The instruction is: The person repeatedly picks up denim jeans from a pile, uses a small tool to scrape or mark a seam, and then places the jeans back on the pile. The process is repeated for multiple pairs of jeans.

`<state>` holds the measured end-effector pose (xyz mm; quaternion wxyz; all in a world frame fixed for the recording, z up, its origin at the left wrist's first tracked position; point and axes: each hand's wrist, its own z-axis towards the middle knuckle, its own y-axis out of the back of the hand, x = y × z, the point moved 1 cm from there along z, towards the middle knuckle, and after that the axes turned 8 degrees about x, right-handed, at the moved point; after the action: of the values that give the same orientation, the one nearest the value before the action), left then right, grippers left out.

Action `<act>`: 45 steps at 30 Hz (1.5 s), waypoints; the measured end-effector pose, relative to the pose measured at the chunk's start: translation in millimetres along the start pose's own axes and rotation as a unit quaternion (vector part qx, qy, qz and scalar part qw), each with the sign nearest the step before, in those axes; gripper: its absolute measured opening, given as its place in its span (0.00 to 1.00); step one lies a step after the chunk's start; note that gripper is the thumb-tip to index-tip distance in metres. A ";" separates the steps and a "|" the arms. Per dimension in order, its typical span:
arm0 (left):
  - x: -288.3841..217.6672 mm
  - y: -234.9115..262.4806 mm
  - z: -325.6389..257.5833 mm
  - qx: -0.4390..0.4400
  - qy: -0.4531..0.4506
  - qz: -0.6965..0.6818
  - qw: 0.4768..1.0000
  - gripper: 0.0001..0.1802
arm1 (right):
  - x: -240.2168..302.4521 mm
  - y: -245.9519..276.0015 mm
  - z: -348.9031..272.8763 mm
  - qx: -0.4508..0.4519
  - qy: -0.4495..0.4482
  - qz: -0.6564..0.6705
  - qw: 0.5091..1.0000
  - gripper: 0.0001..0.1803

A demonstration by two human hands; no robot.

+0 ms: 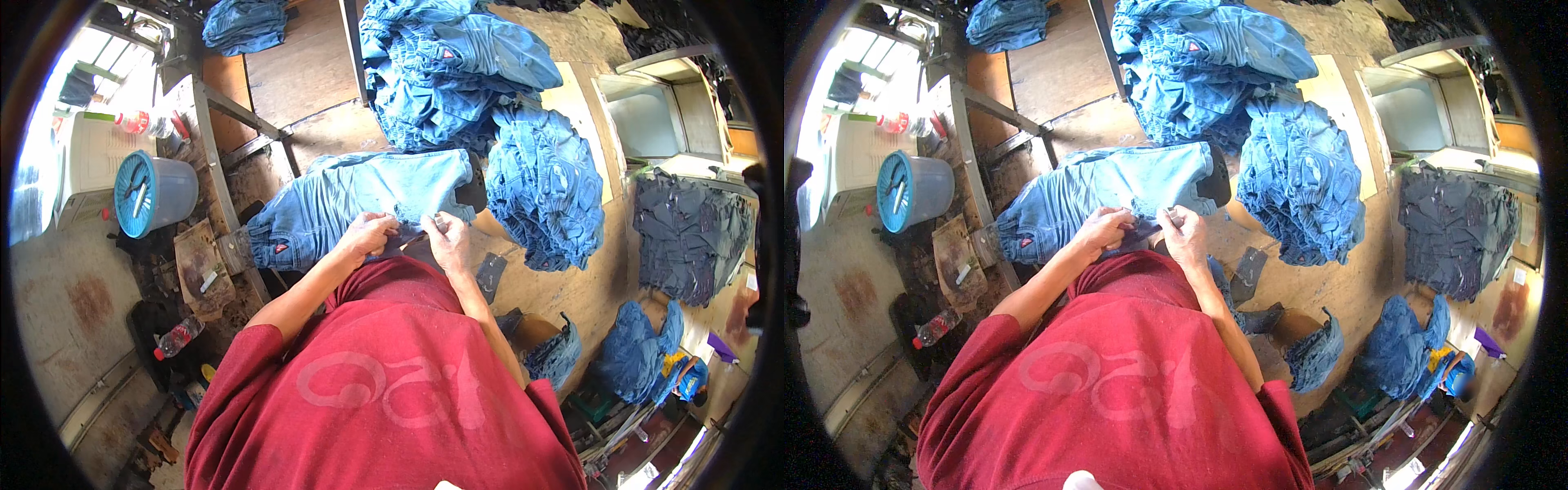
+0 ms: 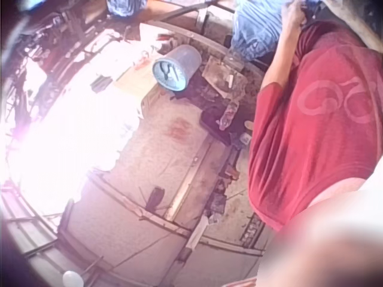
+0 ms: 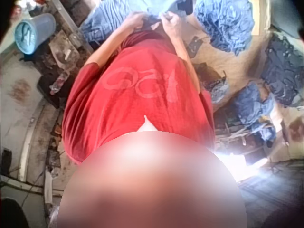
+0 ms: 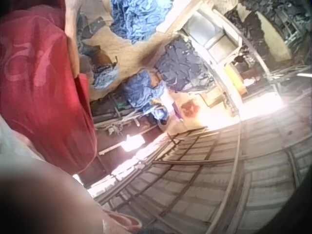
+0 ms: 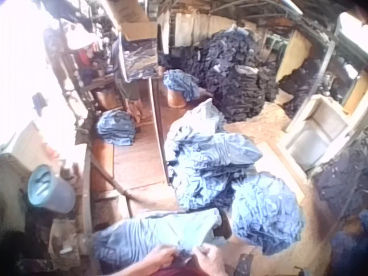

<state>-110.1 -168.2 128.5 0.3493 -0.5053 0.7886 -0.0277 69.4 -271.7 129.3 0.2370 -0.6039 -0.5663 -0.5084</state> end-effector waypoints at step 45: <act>6.2 -7.4 -3.0 -0.045 -0.031 0.013 0.998 0.10 | -7.9 -2.9 -0.2 -0.009 0.019 0.034 0.999 0.19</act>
<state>-107.6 -177.7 130.4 0.3505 -0.5112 0.7842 0.0280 67.8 -274.7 121.6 0.2598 -0.6152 -0.5359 -0.5167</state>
